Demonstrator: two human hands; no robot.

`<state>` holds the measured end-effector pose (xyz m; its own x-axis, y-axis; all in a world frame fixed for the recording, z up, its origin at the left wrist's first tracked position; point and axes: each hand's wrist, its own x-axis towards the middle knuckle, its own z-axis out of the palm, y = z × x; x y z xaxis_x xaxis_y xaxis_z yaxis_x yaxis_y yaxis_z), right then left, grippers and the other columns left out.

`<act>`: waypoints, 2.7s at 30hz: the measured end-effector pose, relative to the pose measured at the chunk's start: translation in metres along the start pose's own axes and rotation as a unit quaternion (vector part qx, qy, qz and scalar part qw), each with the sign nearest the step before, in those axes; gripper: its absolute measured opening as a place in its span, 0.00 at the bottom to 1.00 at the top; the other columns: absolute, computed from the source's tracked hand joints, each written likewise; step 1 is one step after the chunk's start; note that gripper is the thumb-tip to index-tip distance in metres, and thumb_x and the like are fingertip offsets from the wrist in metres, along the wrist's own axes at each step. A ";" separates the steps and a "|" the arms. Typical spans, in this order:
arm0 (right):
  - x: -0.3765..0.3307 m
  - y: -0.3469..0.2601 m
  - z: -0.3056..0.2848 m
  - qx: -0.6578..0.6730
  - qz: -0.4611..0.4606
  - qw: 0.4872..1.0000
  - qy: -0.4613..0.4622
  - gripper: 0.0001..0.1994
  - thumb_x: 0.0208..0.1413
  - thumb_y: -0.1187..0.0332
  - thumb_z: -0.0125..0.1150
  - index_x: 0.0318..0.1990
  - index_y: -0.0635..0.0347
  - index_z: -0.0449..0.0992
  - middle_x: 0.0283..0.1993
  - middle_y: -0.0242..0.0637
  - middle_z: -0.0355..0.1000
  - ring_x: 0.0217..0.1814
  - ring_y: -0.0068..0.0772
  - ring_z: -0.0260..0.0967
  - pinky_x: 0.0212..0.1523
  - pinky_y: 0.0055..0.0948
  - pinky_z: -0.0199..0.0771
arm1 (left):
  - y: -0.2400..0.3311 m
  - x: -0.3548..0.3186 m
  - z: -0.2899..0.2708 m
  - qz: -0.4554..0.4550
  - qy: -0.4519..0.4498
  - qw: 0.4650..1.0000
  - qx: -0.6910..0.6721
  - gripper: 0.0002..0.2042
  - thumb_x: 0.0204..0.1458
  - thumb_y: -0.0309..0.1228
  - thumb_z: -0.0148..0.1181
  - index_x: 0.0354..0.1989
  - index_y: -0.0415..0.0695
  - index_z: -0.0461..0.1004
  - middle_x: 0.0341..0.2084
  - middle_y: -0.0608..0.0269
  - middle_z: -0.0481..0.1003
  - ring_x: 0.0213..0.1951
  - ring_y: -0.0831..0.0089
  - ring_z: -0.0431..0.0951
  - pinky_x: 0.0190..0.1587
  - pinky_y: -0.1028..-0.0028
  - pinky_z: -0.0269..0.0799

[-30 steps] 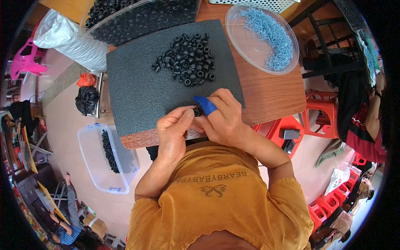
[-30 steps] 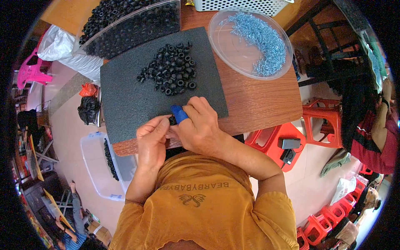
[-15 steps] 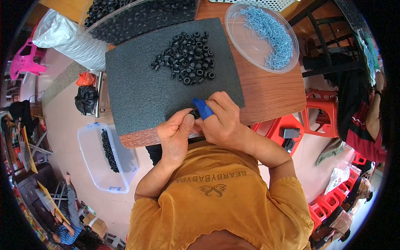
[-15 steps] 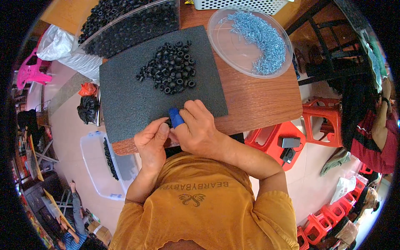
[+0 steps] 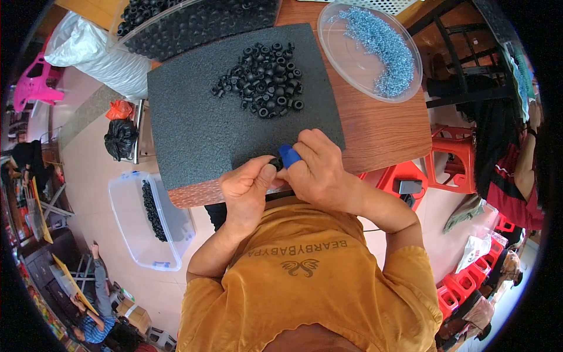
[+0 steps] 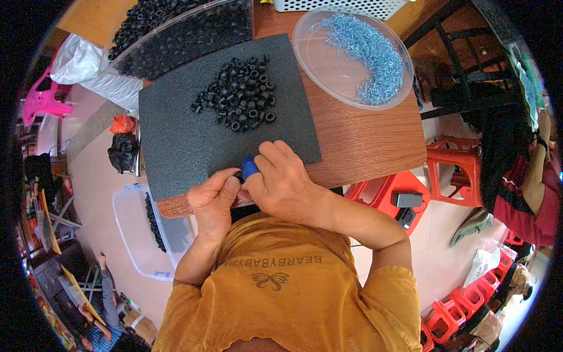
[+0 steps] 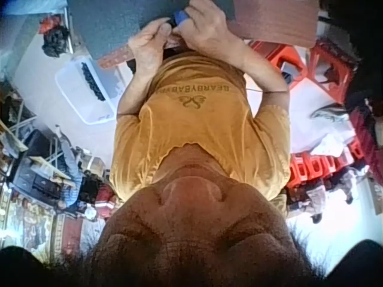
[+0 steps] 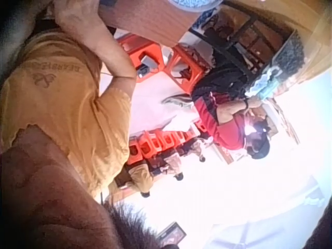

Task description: The person handles small black plastic pieces, wraps blue tape around their index finger by hand, and then picks up and manipulates another black component.

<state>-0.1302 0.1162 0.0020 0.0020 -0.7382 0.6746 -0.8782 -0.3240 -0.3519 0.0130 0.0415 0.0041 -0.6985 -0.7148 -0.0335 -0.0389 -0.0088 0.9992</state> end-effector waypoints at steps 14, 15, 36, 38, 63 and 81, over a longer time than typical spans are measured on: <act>-0.006 -0.001 0.003 -0.013 -0.038 0.999 0.003 0.09 0.12 0.74 0.39 0.12 0.61 0.53 0.16 0.38 0.49 0.19 0.36 0.50 0.16 0.31 0.48 | -0.010 -0.001 0.012 0.098 0.010 0.981 0.166 0.06 0.44 0.16 0.55 0.32 0.32 0.72 0.15 0.55 0.70 0.16 0.67 0.72 0.19 0.73 0.66; -0.008 0.000 0.005 -0.015 -0.037 0.999 0.003 0.09 0.12 0.74 0.39 0.12 0.61 0.53 0.16 0.38 0.49 0.19 0.36 0.50 0.16 0.31 0.48 | -0.009 0.000 0.013 0.108 0.007 0.977 0.183 0.06 0.43 0.15 0.54 0.31 0.32 0.72 0.15 0.55 0.70 0.17 0.65 0.72 0.19 0.72 0.65; 0.040 0.061 -0.055 -0.103 0.038 0.992 0.057 0.13 0.34 0.70 0.65 0.15 0.60 0.64 0.17 0.43 0.59 0.19 0.46 0.56 0.19 0.40 0.54 | 0.007 0.038 0.015 -0.045 -0.055 0.991 -0.114 0.17 0.57 0.36 0.50 0.43 0.31 0.69 0.27 0.56 0.76 0.25 0.77 0.73 0.28 0.79 0.70; 0.076 0.098 -0.070 -0.188 0.093 0.973 0.095 0.13 0.36 0.67 0.65 0.17 0.62 0.65 0.19 0.47 0.61 0.22 0.49 0.59 0.22 0.41 0.57 | 0.007 0.038 0.012 -0.036 -0.040 0.995 -0.089 0.15 0.56 0.34 0.50 0.42 0.31 0.70 0.27 0.53 0.76 0.23 0.74 0.73 0.26 0.78 0.70; 0.031 0.044 -0.048 0.646 0.445 0.621 -0.004 0.12 0.47 0.75 0.58 0.41 0.68 0.75 0.32 0.42 0.75 0.24 0.23 0.67 0.25 0.19 0.66 | 0.022 0.051 0.020 -0.011 0.012 0.988 -0.154 0.12 0.55 0.25 0.51 0.46 0.34 0.68 0.30 0.59 0.75 0.26 0.78 0.72 0.28 0.80 0.69; 0.007 -0.019 -0.040 0.759 0.327 0.557 -0.079 0.37 0.49 0.65 0.59 0.65 0.59 0.46 0.30 0.51 0.74 0.14 0.22 0.63 0.17 0.16 0.62 | 0.045 -0.013 0.013 0.138 0.049 0.988 -0.046 0.14 0.48 0.20 0.55 0.45 0.32 0.69 0.33 0.54 0.75 0.31 0.78 0.74 0.36 0.80 0.71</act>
<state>-0.1328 0.1409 0.0388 0.0666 -0.9962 0.0557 0.7018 0.0071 -0.7124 0.0105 0.0595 0.0495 -0.6007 -0.7633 0.2376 0.2118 0.1347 0.9680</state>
